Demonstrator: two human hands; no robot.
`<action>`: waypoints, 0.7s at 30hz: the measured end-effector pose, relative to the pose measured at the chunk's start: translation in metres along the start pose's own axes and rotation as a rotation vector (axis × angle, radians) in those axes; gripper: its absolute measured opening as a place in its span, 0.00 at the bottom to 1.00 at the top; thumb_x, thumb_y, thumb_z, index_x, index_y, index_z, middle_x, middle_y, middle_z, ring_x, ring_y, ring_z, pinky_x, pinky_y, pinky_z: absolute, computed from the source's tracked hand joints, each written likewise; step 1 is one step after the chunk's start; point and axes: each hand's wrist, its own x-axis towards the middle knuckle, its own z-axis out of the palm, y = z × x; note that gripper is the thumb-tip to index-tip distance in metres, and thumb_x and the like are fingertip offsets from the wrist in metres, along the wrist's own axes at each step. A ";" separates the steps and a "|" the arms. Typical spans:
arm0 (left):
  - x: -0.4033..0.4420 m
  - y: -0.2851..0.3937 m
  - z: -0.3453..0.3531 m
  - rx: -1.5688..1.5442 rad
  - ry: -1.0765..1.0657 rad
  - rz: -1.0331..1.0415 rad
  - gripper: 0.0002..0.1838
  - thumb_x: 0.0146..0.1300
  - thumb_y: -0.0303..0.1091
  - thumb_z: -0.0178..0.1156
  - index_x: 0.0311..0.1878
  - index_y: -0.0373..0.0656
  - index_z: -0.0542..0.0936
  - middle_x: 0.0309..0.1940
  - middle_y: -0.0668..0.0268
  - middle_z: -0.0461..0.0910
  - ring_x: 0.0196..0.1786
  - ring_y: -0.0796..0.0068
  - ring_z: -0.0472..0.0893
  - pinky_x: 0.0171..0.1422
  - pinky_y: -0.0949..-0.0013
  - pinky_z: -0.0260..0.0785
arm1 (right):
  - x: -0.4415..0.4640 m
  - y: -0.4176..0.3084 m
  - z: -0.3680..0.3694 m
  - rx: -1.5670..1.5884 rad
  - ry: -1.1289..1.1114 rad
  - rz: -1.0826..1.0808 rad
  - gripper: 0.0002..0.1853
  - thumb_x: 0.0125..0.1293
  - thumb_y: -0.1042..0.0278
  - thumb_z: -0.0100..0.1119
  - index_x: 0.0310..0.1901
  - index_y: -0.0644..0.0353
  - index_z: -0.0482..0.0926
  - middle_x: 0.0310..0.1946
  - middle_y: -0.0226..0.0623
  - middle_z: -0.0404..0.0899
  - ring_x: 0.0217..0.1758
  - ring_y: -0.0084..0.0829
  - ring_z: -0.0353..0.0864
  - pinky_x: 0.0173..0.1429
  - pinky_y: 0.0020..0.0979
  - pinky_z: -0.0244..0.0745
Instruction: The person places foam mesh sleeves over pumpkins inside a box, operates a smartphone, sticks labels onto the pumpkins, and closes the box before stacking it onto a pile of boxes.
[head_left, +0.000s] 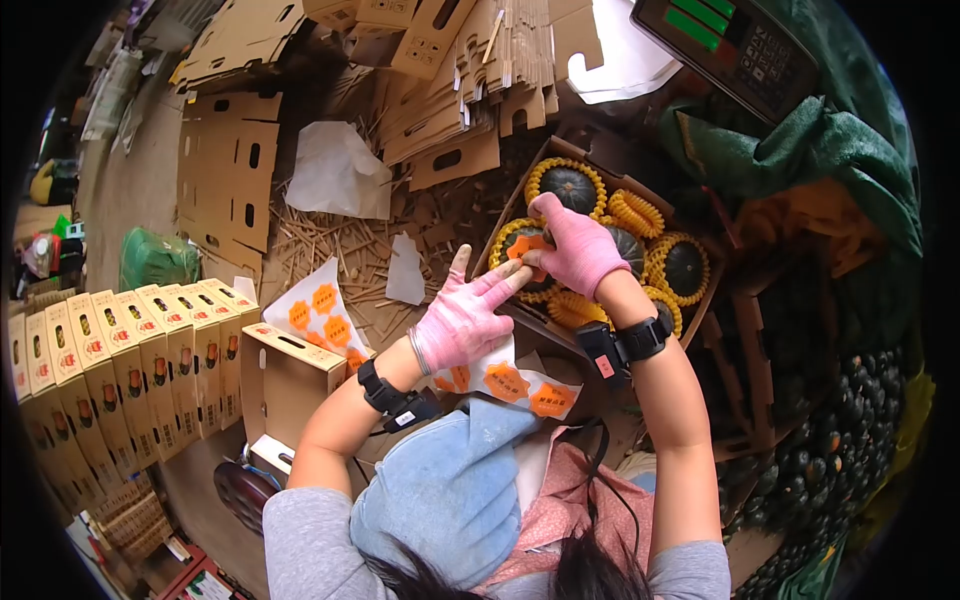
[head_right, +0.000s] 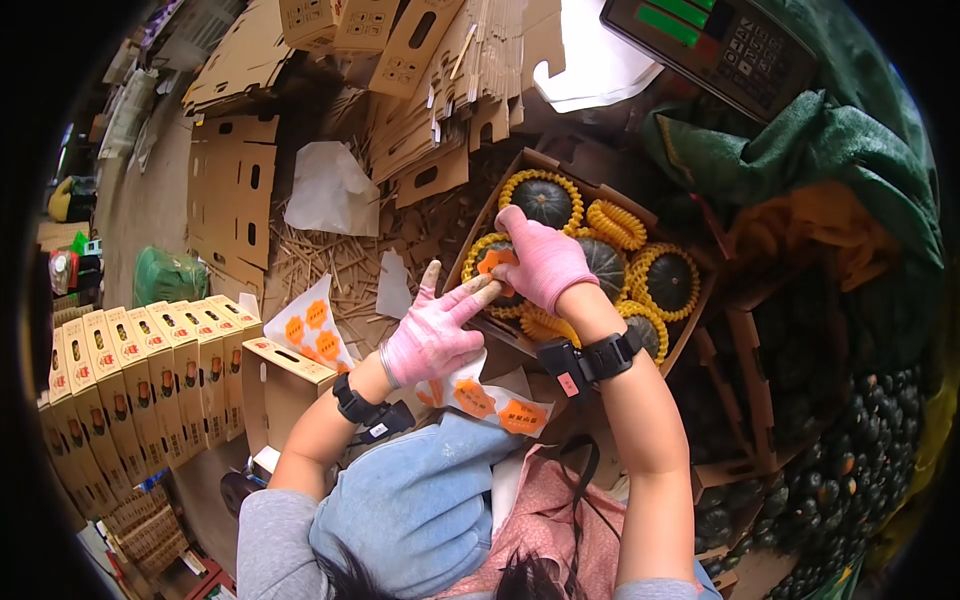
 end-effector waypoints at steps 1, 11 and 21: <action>0.000 0.000 -0.003 0.009 -0.019 -0.008 0.10 0.50 0.38 0.65 0.20 0.51 0.74 0.64 0.61 0.68 0.68 0.62 0.66 0.71 0.33 0.28 | -0.008 -0.008 -0.003 -0.184 0.083 -0.060 0.26 0.49 0.62 0.69 0.52 0.44 0.72 0.47 0.41 0.75 0.47 0.44 0.77 0.46 0.40 0.73; 0.008 -0.010 -0.032 -0.173 0.034 -0.065 0.04 0.54 0.34 0.62 0.30 0.46 0.78 0.61 0.58 0.71 0.67 0.51 0.66 0.68 0.33 0.41 | -0.065 0.026 -0.013 -0.259 0.378 -0.428 0.28 0.45 0.48 0.69 0.48 0.51 0.78 0.51 0.40 0.73 0.54 0.43 0.69 0.56 0.42 0.65; 0.000 0.016 -0.035 -0.885 0.155 -0.603 0.08 0.66 0.34 0.52 0.39 0.38 0.73 0.28 0.64 0.72 0.32 0.78 0.71 0.39 0.72 0.67 | -0.113 0.006 0.012 0.235 0.120 -0.582 0.20 0.53 0.73 0.63 0.50 0.58 0.75 0.32 0.42 0.80 0.37 0.45 0.80 0.41 0.39 0.74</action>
